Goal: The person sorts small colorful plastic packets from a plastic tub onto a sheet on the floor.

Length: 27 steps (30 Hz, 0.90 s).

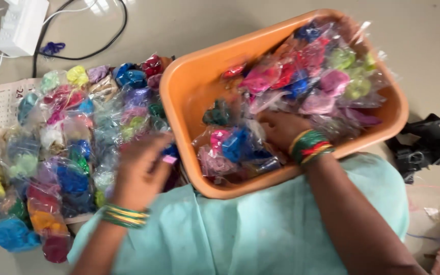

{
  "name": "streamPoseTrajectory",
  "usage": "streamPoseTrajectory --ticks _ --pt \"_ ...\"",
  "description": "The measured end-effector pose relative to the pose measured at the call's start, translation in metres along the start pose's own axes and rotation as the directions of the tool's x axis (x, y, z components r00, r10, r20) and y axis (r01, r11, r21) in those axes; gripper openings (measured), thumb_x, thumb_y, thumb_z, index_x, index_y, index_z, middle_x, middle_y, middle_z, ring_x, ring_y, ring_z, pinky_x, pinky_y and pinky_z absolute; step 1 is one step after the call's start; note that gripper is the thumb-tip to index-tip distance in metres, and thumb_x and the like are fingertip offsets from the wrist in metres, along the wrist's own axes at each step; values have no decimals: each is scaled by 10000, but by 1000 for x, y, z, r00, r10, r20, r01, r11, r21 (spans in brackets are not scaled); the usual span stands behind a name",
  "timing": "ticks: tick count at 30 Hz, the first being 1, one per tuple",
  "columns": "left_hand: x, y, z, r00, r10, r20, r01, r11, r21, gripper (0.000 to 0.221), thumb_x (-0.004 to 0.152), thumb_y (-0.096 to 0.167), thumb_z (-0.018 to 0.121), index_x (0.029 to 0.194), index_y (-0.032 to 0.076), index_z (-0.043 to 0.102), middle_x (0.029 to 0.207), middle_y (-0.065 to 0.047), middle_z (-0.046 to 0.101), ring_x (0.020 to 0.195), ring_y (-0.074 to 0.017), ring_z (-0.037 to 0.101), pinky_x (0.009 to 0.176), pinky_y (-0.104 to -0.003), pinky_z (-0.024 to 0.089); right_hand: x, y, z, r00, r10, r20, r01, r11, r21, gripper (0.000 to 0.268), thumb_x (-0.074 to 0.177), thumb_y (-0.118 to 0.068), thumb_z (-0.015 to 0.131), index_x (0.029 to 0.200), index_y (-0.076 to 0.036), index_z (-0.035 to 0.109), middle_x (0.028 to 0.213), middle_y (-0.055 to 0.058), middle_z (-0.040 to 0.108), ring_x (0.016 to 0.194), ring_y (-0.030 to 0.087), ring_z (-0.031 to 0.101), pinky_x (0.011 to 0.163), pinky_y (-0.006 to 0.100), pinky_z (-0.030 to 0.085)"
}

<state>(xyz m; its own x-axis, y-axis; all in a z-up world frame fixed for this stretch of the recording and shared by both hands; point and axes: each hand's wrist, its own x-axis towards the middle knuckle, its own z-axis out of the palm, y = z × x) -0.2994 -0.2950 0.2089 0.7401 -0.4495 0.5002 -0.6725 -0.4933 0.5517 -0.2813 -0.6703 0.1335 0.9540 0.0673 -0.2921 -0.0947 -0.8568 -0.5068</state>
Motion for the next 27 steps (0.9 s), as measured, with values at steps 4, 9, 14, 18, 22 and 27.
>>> streamPoseTrajectory --ticks 4,9,14,18,22,27 --pt "4 51 81 948 -251 196 310 865 -395 456 883 38 715 1330 95 647 1269 -81 742 1043 -167 745 836 -282 585 12 8 33 959 -262 -108 232 945 -232 826 577 -242 814 1371 -151 605 1281 257 622 1114 486 616 882 544 497" --pt "1 1 190 873 -430 230 465 594 -657 355 945 4 648 1295 62 662 1175 -85 764 1024 -118 709 844 -255 574 27 25 35 998 56 14 -51 974 -221 262 944 -161 567 1183 -157 674 1228 156 732 1180 377 673 995 499 526" --pt "7 13 177 824 -563 58 453 595 -664 224 945 -58 596 1128 18 699 1059 -80 745 931 -131 744 793 -271 628 31 33 45 962 -232 -143 221 971 -91 478 789 -300 717 1243 -162 667 1267 188 647 1157 438 603 984 522 486" --pt "7 17 174 835 -543 85 479 645 -595 225 934 -66 600 1114 26 700 1022 -55 720 896 -125 734 755 -275 626 31 14 47 959 -284 -9 267 910 -317 728 601 -387 849 1246 -127 637 1251 231 618 1134 487 567 890 558 477" --pt "0 3 182 811 -581 74 475 578 -664 220 945 -55 614 1139 19 687 1062 -66 747 894 -140 714 762 -281 589 23 9 31 998 19 -55 -31 976 -214 347 903 -272 599 1226 -184 689 1214 180 692 1146 392 656 961 539 513" --pt "32 57 122 963 -233 -138 194 949 -250 569 764 23 823 1298 82 636 1152 -130 698 911 -170 671 755 -290 581 -2 8 12 901 -266 -342 379 867 323 334 854 -35 560 1178 -38 643 1098 153 709 1029 282 703 930 399 551"
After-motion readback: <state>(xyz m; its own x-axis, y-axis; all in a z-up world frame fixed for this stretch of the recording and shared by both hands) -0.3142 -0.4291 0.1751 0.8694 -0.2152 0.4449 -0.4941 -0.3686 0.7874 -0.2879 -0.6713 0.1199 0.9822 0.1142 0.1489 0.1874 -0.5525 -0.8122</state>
